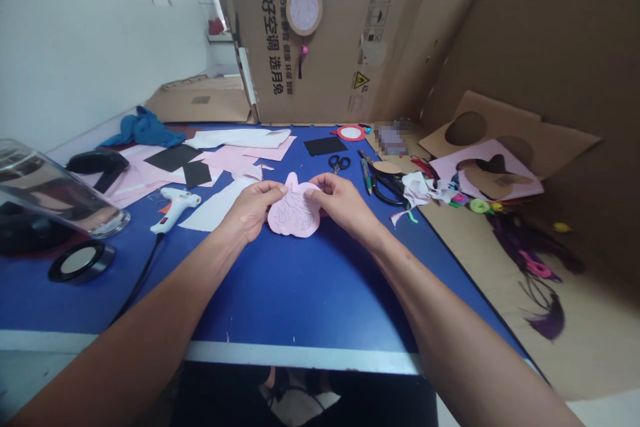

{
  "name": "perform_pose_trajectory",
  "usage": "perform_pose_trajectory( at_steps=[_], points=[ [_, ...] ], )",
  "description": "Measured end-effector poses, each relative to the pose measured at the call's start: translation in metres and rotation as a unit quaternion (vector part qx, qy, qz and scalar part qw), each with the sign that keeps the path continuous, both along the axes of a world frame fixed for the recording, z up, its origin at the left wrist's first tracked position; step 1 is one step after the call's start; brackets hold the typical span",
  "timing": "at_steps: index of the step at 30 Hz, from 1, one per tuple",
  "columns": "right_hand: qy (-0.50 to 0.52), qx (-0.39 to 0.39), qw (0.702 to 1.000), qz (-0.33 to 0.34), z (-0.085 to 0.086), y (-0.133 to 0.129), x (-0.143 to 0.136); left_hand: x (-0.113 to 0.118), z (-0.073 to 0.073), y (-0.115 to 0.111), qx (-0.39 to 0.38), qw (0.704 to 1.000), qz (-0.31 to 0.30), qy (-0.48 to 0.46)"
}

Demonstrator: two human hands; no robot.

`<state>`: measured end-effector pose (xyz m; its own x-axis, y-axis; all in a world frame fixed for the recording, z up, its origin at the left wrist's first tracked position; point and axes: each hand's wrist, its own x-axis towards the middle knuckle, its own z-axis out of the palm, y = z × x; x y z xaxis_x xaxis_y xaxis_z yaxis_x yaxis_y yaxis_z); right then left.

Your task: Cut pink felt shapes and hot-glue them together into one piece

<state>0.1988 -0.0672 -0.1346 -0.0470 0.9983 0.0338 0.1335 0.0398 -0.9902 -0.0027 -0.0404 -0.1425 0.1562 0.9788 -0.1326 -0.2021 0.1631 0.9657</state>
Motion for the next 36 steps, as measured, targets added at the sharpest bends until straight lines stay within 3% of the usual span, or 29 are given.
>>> perform_pose_trajectory(
  at_steps=[9, 14, 21, 36],
  points=[
    [0.030, 0.007, 0.999, 0.021, -0.0051, 0.0042, 0.0041, -0.0031, 0.0095, 0.0013, -0.053, 0.999, -0.003, 0.002],
    [0.019, 0.004, 0.999, 0.038, -0.0042, 0.0020, 0.0039, -0.0030, 0.0059, 0.0017, -0.023, 1.000, -0.011, -0.002],
    [0.066, -0.037, 0.994, 0.076, -0.0066, 0.0022, 0.0036, 0.0013, 0.0053, -0.0002, -0.012, 0.999, 0.033, -0.018],
    [0.049, -0.012, 0.995, 0.085, -0.0059, 0.0011, 0.0023, 0.0003, 0.0052, -0.0002, -0.013, 1.000, 0.013, -0.002]
  ],
)
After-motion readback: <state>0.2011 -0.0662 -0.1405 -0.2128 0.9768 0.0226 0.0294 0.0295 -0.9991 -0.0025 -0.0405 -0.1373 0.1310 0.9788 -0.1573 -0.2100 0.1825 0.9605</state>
